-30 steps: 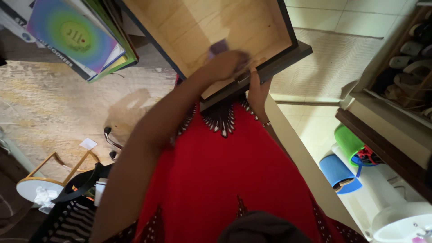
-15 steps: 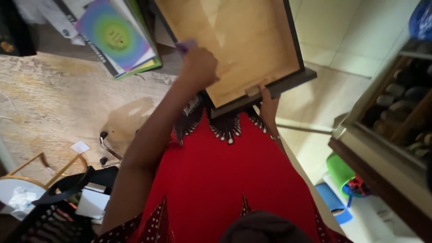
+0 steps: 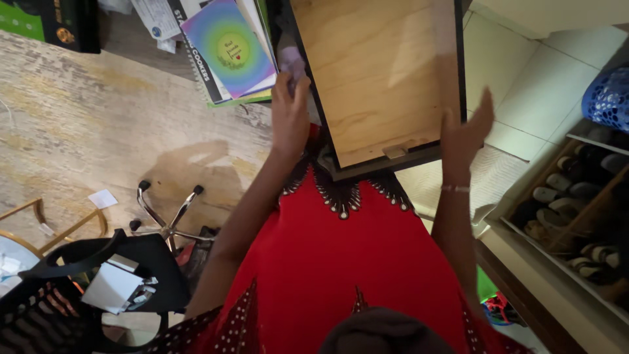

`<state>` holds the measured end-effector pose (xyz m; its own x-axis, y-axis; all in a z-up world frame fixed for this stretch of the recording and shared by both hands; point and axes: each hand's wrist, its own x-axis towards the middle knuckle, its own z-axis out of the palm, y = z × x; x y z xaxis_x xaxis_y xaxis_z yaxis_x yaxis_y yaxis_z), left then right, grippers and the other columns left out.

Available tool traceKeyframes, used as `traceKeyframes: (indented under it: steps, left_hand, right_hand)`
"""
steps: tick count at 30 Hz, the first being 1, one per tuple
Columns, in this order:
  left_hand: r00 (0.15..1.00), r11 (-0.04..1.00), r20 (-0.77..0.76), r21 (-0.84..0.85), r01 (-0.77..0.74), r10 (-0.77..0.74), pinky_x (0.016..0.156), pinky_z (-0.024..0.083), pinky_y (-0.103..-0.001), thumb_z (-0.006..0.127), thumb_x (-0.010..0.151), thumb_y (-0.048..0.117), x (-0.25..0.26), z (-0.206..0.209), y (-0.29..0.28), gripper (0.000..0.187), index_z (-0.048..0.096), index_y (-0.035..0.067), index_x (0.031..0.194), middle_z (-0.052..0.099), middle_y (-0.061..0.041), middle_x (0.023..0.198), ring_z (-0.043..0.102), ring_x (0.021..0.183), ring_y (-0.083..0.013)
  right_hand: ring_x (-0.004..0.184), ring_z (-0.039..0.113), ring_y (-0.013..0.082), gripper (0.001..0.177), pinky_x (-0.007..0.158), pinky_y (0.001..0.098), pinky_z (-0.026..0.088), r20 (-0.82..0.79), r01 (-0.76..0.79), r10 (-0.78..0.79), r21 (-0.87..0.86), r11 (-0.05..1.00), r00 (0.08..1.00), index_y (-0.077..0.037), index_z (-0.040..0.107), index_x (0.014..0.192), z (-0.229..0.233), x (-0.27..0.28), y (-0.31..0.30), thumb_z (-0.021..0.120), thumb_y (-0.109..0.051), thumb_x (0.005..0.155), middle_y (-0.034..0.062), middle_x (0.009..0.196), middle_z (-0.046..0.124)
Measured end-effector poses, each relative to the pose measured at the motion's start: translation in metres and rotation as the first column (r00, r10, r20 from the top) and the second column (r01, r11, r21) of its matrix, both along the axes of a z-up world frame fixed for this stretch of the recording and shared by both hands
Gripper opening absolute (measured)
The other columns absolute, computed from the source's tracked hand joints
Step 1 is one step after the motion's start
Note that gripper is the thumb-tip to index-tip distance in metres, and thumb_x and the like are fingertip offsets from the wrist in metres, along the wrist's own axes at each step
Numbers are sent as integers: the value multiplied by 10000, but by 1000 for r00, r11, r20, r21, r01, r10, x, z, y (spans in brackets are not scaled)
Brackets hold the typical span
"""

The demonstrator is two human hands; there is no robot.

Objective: The person empties items from a drawer, wipes the interior with a cloth, and then places several books and documents back inside.

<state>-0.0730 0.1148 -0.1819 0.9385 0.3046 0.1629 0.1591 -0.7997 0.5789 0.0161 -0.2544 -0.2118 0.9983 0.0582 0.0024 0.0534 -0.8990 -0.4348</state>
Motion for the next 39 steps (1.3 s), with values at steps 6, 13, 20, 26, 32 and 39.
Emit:
traceKeyframes:
  steps: [6, 13, 20, 26, 32, 39]
  left_hand:
    - [987, 991, -157, 123, 50, -31, 1072, 468, -501, 603, 948, -20, 41, -42, 3, 325, 537, -72, 1262, 471, -254, 1365, 506, 1236, -444]
    - [991, 862, -125, 507, 20, 50, 1255, 343, -478, 588, 931, -13, 53, -28, -8, 644, 370, -149, 1521, 298, -308, 1611, 359, 1505, -421]
    - [971, 977, -235, -211, -16, -35, 1109, 392, -538, 673, 949, 167, -43, -15, -32, 693, 351, -63, 1518, 426, -265, 1453, 472, 1303, -475]
    - [971, 989, -206, 58, 136, -121, 1159, 464, -482, 598, 988, 22, 4, -57, -22, 728, 253, -36, 1627, 389, -272, 1591, 499, 1356, -481]
    - [927, 967, -371, -213, -138, 50, 1084, 417, -524, 712, 947, 189, 56, -83, -9, 980, 10, -40, 1591, 272, -398, 1556, 470, 1279, -549]
    - [955, 734, -98, -619, -280, 281, 1234, 271, -466, 786, 925, 193, 101, -131, 6, 1124, -94, -54, 1580, 184, -336, 1648, 254, 1537, -474]
  right_hand:
    - [1135, 628, 466, 479, 963, 515, 491, -219, 21, -33, -57, 998, 975, 8, 588, 1349, -19, 49, 16, 710, -228, 951, 278, 1238, 675]
    - [928, 718, 421, 303, 807, 481, 562, -176, -25, 41, 94, 995, 984, -7, 679, 1206, -44, 55, -13, 709, -241, 1015, 236, 1013, 740]
    - [903, 707, 416, 347, 769, 470, 547, -293, -11, 47, 123, 992, 955, -1, 647, 1264, -37, 60, -9, 682, -247, 1021, 237, 993, 728]
    - [943, 723, 405, 327, 807, 458, 554, -322, -14, 63, 152, 988, 945, 2, 644, 1265, -29, 58, -9, 654, -243, 1049, 232, 1027, 734]
    - [976, 705, 421, 346, 817, 456, 549, -289, -49, 85, 129, 990, 954, 0, 648, 1282, -36, 62, -11, 679, -248, 1042, 244, 1052, 726]
    - [1032, 704, 390, 372, 867, 442, 541, -288, -69, 129, 209, 975, 949, -23, 643, 1331, -46, 64, -20, 674, -225, 1020, 230, 1113, 722]
